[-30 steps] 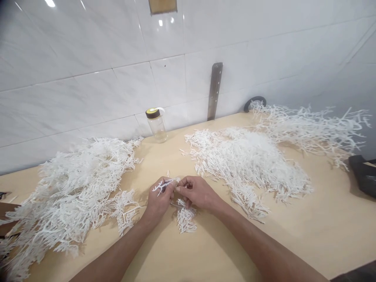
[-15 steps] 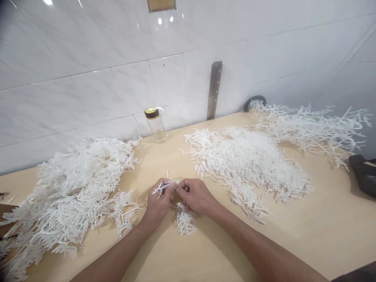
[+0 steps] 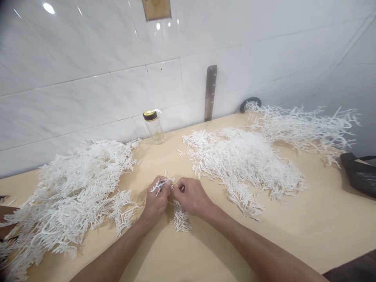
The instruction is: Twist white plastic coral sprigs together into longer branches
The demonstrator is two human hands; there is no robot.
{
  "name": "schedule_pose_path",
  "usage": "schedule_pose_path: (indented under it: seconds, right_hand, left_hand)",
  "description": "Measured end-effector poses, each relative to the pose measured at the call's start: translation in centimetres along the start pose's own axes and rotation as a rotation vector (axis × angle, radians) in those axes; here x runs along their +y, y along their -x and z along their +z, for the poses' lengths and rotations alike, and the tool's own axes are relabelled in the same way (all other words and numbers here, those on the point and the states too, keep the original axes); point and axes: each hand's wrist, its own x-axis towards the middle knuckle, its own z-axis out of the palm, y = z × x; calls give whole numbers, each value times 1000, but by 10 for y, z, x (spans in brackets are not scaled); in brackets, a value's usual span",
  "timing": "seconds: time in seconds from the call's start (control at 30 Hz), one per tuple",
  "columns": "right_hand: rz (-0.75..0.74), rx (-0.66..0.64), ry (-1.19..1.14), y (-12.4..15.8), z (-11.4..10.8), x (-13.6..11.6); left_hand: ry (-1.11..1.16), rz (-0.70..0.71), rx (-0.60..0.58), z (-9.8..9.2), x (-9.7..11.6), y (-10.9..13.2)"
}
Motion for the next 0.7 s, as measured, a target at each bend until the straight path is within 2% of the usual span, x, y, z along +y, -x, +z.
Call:
schedule_pose_path:
  seconds: [0.1, 0.13, 0.27, 0.3, 0.37, 0.47, 0.57, 0.7]
  right_hand:
    - [-247, 186, 164, 10, 7, -6]
    - [-305, 190, 188, 13, 10, -8]
    - [-464, 50, 175, 20, 15, -10]
    - [-442, 36, 168, 18, 12, -9]
    - [-354, 99, 154, 11, 1, -6]
    - [-242, 194, 210, -4, -22, 3]
    - [-145, 237, 345, -15, -44, 13]
    - [-92, 277, 526, -23, -59, 27]
  left_hand:
    - [-28, 20, 13, -1, 1, -3]
    - [-46, 30, 41, -3, 0, -6]
    - [-137, 47, 228, -20, -8, -23]
    - [-158, 42, 249, -24, -11, -27]
    - [-148, -4, 272, -31, -17, -33]
    - [-64, -85, 246, -33, -19, -37]
    - [-5, -143, 211, -26, -14, -38]
    - [134, -183, 147, -12, -7, -39]
